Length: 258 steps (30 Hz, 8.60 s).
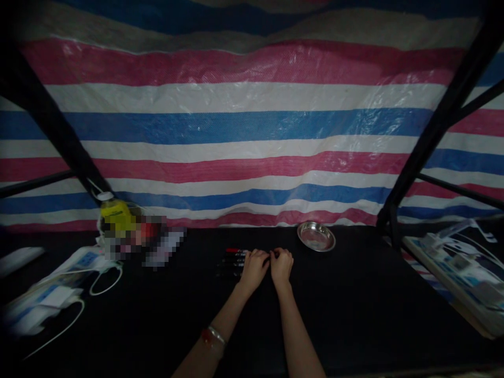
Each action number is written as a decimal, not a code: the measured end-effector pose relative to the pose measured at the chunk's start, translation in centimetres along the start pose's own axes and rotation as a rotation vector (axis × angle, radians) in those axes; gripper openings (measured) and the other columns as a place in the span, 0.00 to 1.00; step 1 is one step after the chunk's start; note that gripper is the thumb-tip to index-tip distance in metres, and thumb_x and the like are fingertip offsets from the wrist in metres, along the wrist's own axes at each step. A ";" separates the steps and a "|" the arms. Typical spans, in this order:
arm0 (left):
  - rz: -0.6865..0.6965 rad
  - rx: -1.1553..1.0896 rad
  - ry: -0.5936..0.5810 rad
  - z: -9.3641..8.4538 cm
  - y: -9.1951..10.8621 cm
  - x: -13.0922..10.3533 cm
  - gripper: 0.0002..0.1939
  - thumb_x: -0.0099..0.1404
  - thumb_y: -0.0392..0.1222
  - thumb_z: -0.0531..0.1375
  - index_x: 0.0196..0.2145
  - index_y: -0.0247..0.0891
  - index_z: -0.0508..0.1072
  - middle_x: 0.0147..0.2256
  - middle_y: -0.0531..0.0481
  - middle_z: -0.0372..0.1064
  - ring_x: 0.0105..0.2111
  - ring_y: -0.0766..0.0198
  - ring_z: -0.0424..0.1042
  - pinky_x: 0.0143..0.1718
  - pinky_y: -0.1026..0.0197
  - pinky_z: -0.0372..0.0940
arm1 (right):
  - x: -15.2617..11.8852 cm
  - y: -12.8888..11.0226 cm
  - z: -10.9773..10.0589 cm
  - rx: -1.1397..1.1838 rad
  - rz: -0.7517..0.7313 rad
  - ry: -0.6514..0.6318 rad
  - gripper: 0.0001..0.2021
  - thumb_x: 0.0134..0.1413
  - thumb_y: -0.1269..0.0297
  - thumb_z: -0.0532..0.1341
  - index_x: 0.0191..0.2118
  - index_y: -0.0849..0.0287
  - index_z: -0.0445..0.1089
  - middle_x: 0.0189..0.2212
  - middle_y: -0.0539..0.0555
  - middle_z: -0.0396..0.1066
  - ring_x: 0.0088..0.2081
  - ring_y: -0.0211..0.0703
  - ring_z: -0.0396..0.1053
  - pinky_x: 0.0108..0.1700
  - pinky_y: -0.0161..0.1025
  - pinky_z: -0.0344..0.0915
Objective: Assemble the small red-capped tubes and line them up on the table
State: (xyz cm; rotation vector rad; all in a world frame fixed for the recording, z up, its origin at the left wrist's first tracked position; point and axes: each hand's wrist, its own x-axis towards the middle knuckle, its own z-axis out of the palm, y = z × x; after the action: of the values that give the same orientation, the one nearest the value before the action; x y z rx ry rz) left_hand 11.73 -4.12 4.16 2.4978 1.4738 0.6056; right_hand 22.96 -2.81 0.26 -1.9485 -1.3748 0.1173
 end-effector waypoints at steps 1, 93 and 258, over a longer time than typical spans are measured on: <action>0.001 0.010 0.002 0.0 0.1 0.0 0.11 0.63 0.35 0.51 0.40 0.39 0.71 0.39 0.48 0.70 0.42 0.58 0.64 0.44 0.55 0.53 | -0.1 0.0 0.0 -0.008 0.000 0.000 0.08 0.49 0.64 0.58 0.31 0.60 0.73 0.29 0.57 0.73 0.35 0.46 0.69 0.37 0.37 0.59; 0.141 -0.424 0.551 0.2 0.0 -0.6 0.08 0.61 0.33 0.55 0.34 0.41 0.73 0.37 0.50 0.74 0.38 0.62 0.72 0.41 0.56 0.65 | -0.1 -2.7 -0.3 1.537 0.577 -0.148 0.12 0.27 0.62 0.72 0.21 0.60 0.71 0.19 0.48 0.71 0.22 0.34 0.67 0.24 0.30 0.64; -0.791 0.146 0.309 -4.5 -8.2 -1.4 0.20 0.65 0.47 0.47 0.31 0.37 0.76 0.35 0.39 0.69 0.41 0.51 0.65 0.35 0.56 0.55 | -2.7 -4.2 1.7 0.542 -0.258 -0.193 0.08 0.49 0.62 0.60 0.35 0.53 0.76 0.30 0.54 0.72 0.35 0.42 0.68 0.42 0.42 0.65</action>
State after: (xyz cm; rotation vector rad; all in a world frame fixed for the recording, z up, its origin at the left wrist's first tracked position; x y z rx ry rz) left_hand 2.72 -1.51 4.95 1.6969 2.4730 0.7462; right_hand 17.74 -3.53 0.70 -1.3286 -1.5143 0.5096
